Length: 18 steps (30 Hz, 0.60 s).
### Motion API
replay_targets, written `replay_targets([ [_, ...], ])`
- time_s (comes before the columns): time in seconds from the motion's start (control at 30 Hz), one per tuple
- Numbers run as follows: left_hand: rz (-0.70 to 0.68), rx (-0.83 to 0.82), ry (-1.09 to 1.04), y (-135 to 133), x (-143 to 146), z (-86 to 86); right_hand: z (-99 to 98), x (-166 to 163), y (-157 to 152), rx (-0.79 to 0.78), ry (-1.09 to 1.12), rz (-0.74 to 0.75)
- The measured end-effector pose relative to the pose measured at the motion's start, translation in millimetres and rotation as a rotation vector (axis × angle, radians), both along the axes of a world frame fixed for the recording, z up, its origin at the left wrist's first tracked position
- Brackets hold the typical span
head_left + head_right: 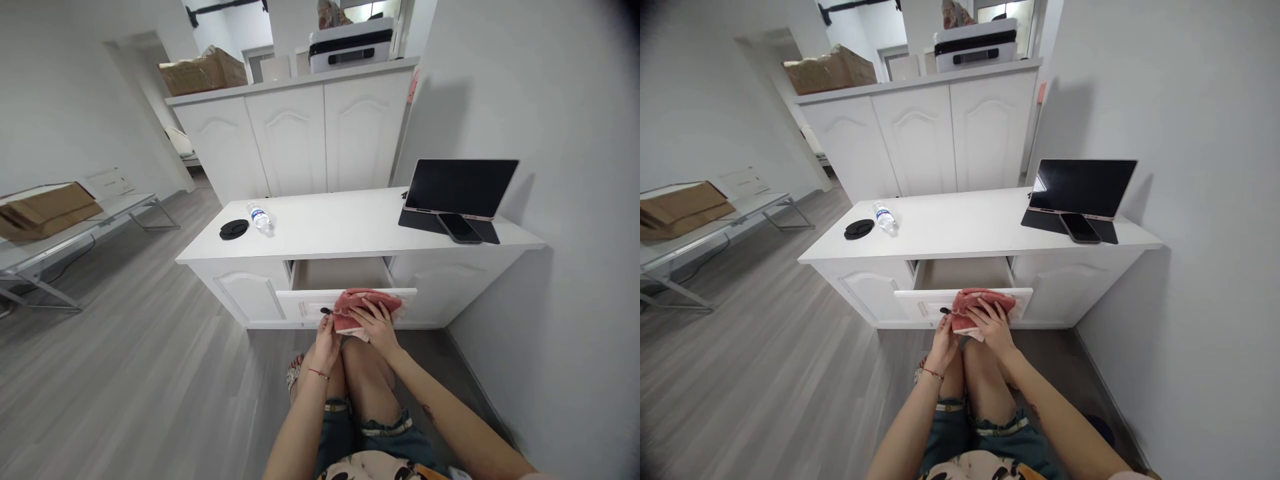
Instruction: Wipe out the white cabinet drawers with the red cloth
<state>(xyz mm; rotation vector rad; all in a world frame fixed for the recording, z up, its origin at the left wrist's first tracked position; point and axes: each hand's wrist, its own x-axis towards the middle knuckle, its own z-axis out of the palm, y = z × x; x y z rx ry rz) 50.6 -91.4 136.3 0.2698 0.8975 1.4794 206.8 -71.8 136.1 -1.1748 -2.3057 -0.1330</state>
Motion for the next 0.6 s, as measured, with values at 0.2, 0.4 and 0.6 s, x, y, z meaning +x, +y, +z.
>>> replay_targets([
  [0.2, 0.002, 0.033, -0.196, 3, -5, -16.2, -14.9, 19, -9, 0.103, 0.239, -0.171],
  [0.4, 0.028, -0.004, -0.203, 3, -4, -13.1, -38.7, 18, -12, 0.130, 0.538, -0.349],
  [0.6, 0.048, -0.077, -0.238, 3, -3, -9.7, -55.6, -19, -5, -0.088, 0.905, -0.609],
])
